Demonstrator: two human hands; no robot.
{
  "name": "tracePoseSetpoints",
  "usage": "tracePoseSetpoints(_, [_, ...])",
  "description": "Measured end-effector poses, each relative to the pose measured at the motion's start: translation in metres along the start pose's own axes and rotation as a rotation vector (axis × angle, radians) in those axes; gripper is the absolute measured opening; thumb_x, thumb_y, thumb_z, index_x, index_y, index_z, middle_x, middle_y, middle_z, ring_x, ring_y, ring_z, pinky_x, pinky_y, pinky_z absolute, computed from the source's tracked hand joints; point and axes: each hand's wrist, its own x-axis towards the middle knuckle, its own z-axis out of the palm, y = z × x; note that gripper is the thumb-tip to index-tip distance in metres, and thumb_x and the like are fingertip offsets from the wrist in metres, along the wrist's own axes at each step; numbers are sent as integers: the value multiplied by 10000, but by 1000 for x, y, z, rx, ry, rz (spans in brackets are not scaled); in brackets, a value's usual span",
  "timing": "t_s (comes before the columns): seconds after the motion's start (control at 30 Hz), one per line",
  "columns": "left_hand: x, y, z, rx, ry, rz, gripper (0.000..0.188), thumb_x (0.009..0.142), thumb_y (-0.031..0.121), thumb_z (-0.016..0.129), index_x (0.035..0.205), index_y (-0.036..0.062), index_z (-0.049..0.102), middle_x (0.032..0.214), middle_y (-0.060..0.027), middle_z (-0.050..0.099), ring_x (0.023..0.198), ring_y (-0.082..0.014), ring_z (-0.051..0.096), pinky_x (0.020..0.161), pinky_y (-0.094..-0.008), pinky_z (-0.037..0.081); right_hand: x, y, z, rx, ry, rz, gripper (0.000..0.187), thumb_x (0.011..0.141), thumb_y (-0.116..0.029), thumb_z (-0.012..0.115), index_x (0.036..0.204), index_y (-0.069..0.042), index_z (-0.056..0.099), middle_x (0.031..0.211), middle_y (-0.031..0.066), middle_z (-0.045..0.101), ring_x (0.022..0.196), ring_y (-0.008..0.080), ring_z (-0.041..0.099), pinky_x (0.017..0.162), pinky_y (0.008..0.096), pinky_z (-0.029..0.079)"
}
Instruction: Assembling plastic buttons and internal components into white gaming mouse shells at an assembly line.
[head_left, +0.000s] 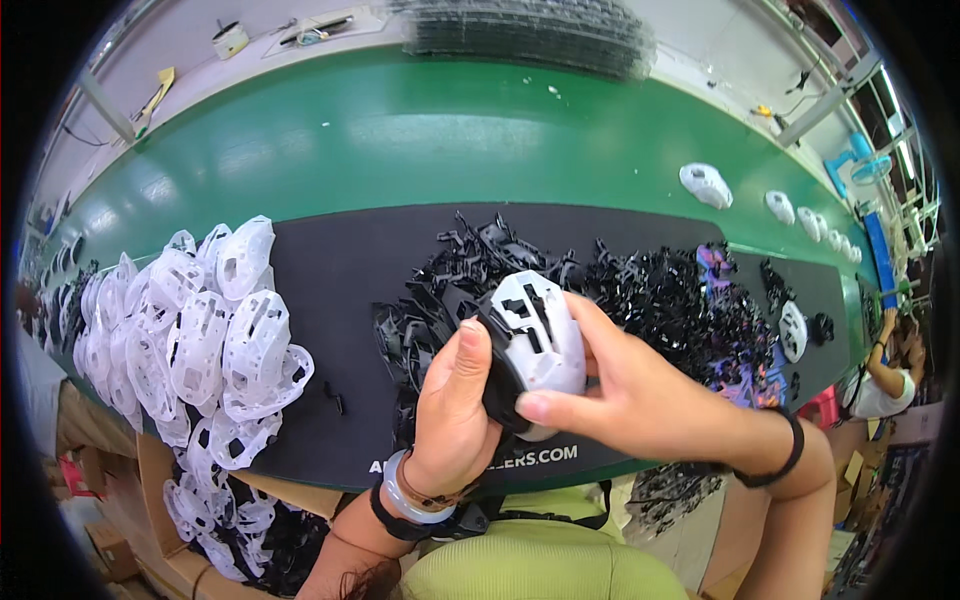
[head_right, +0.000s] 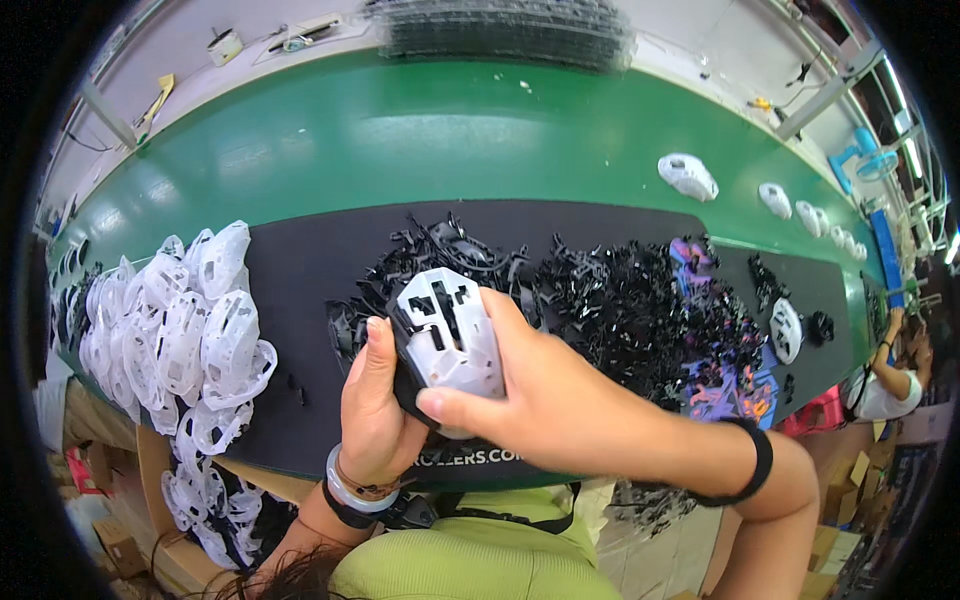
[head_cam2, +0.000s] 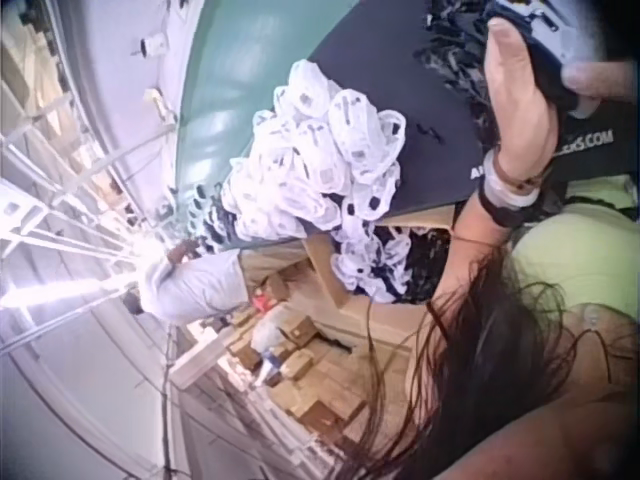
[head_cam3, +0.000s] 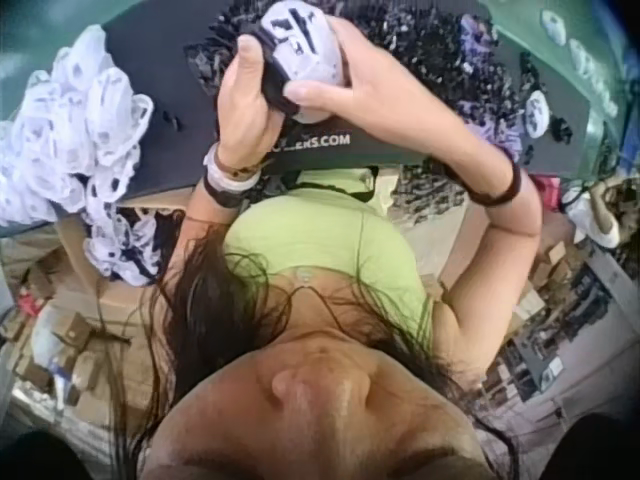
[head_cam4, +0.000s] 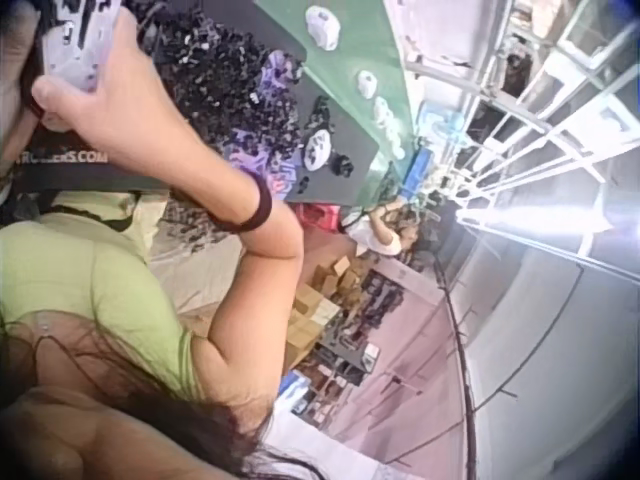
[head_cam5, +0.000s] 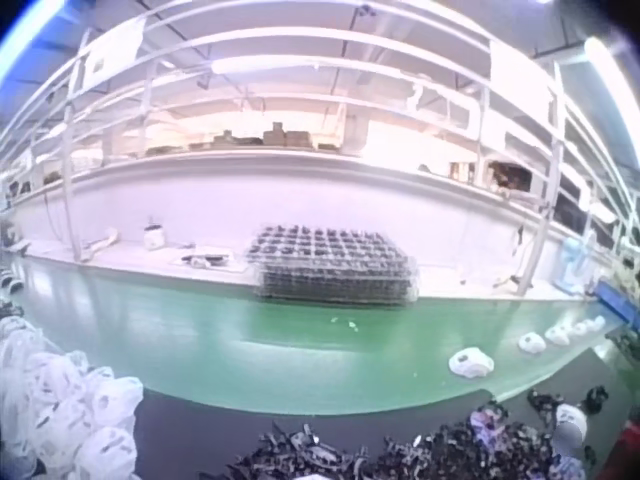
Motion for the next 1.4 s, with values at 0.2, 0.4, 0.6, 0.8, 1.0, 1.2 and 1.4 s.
tracePoseSetpoints(0.2, [4,9,-25,184,41,117,540,951,342,284,1366,16,169,1366,-146,290,1224,-216,317,934,-348,330,91,-24,-47,5,190,-62,496,782,-208,648,1090,85,394,857,171,598,615,187,603,445,269,481])
tracePoseSetpoints(0.4, [-6,9,-27,284,11,194,498,944,254,323,1362,19,188,1361,-144,300,1218,-239,334,932,-359,341,187,1,-120,-118,420,60,616,811,-321,598,1219,75,360,1115,215,507,924,285,563,659,344,535])
tracePoseSetpoints(0.6, [-7,13,-26,254,-56,122,308,860,81,427,1152,-14,447,1186,-124,489,1075,-207,483,845,-320,424,110,-2,-237,-1071,458,158,897,621,-195,755,1355,-81,253,1330,203,353,1180,345,400,985,379,335])
tracePoseSetpoints(0.8, [-4,9,-28,250,-96,57,240,855,84,452,1064,-29,482,1017,-134,560,911,-196,559,775,-296,457,61,80,-324,-765,529,496,920,518,-137,787,1315,-83,329,1204,198,482,1107,378,453,953,401,364])
tracePoseSetpoints(1.0, [-3,9,-21,239,-30,86,197,860,38,449,1036,-27,509,949,-96,587,849,-139,562,745,-257,455,32,72,-322,-1171,888,58,799,498,-292,771,1166,2,445,1044,218,535,912,354,533,849,387,428])
tracePoseSetpoints(1.2, [-18,14,7,287,-59,278,508,837,155,554,1256,-7,317,1178,-150,484,1030,-243,525,842,-352,465,-3,-21,-101,-850,518,-535,636,586,-164,744,1129,-23,443,1037,85,502,951,187,511,795,306,443])
tracePoseSetpoints(1.4, [-20,-2,8,112,-108,116,376,875,214,511,1149,-21,408,1087,-142,543,955,-231,576,803,-372,489,-31,8,0,-805,343,-557,683,730,-210,672,1269,-2,306,1180,202,386,1057,355,451,836,385,445])
